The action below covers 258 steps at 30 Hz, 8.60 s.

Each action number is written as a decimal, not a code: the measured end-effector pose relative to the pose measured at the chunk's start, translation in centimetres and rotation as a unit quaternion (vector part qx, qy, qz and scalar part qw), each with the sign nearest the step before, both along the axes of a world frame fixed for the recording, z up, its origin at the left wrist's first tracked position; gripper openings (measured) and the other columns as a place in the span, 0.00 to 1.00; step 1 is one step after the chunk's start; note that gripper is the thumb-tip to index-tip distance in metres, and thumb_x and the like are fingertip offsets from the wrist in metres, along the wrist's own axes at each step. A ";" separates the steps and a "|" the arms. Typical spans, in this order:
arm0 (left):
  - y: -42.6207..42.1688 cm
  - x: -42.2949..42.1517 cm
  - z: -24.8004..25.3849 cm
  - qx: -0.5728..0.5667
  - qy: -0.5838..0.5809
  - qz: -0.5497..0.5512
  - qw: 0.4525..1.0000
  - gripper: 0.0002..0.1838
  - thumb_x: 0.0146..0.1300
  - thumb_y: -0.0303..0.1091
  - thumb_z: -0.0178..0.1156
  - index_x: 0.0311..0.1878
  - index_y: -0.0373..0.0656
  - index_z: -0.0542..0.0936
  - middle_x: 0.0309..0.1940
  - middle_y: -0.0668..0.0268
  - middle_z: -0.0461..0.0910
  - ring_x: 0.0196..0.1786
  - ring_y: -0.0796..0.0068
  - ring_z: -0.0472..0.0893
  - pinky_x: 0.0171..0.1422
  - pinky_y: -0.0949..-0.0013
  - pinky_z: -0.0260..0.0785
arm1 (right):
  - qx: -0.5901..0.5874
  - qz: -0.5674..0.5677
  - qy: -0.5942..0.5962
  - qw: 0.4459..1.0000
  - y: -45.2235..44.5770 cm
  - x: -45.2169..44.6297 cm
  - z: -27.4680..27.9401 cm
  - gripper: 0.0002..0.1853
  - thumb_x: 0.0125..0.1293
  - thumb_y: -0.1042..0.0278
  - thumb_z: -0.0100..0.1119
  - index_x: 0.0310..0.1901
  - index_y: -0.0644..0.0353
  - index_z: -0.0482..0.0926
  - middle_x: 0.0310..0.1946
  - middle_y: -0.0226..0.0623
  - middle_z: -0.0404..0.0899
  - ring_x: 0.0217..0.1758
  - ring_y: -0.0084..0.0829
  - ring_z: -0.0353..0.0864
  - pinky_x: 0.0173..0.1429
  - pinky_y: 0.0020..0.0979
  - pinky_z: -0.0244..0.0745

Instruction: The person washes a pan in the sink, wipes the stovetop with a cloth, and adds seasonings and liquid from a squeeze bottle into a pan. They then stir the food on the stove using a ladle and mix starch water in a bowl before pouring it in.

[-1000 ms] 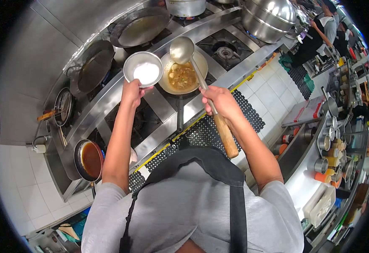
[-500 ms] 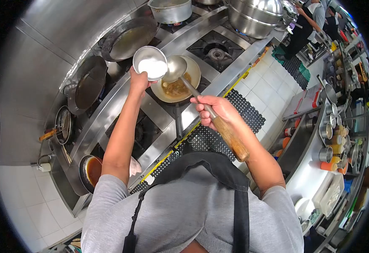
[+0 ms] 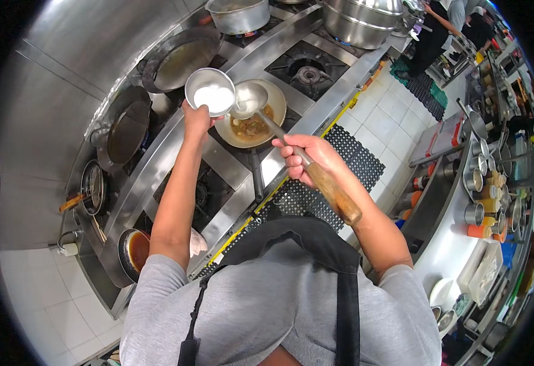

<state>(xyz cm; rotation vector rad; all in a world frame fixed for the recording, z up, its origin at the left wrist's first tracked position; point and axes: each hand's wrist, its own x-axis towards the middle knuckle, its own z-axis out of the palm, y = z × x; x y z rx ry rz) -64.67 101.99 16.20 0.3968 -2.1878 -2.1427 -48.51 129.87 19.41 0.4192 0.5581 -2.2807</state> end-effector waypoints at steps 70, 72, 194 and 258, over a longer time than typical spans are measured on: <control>-2.2 4.0 1.0 0.031 -0.017 -0.032 0.999 0.32 0.62 0.19 0.44 0.71 0.34 0.54 0.54 0.43 0.80 0.30 0.59 0.89 0.19 0.76 0.70 | 0.193 -0.027 0.053 0.979 -1.6 2.3 1.7 0.18 0.79 0.64 0.52 0.63 0.68 0.73 0.28 0.26 0.72 0.19 0.17 0.66 0.22 0.23 0.63; -1.4 3.7 1.2 0.023 -0.012 -0.027 0.999 0.32 0.62 0.19 0.43 0.71 0.34 0.54 0.54 0.43 0.80 0.31 0.58 0.89 0.19 0.76 0.71 | 0.192 -0.028 0.057 0.979 -1.8 2.7 2.1 0.18 0.80 0.64 0.52 0.63 0.67 0.73 0.28 0.26 0.72 0.19 0.17 0.66 0.22 0.23 0.64; 59.4 34.9 -19.2 -0.065 -0.322 -0.737 0.591 0.30 0.74 0.46 0.62 0.73 0.46 0.68 0.53 0.67 0.73 0.42 0.67 0.83 0.34 0.73 0.71 | 0.734 -0.282 -0.589 0.188 23.2 70.6 -16.6 0.44 0.61 0.62 0.71 0.78 0.45 0.61 0.58 0.53 0.76 0.63 0.55 0.77 0.65 0.54 0.73; 13.2 21.9 -45.9 0.435 -0.267 0.086 0.856 0.17 0.74 0.39 0.58 0.62 0.43 0.77 0.56 0.60 0.81 0.58 0.54 0.85 0.55 0.47 0.82 | 0.624 0.087 0.197 0.752 -1.6 5.5 -5.2 0.11 0.78 0.69 0.55 0.56 0.63 0.77 0.24 0.22 0.72 0.23 0.15 0.70 0.25 0.23 0.64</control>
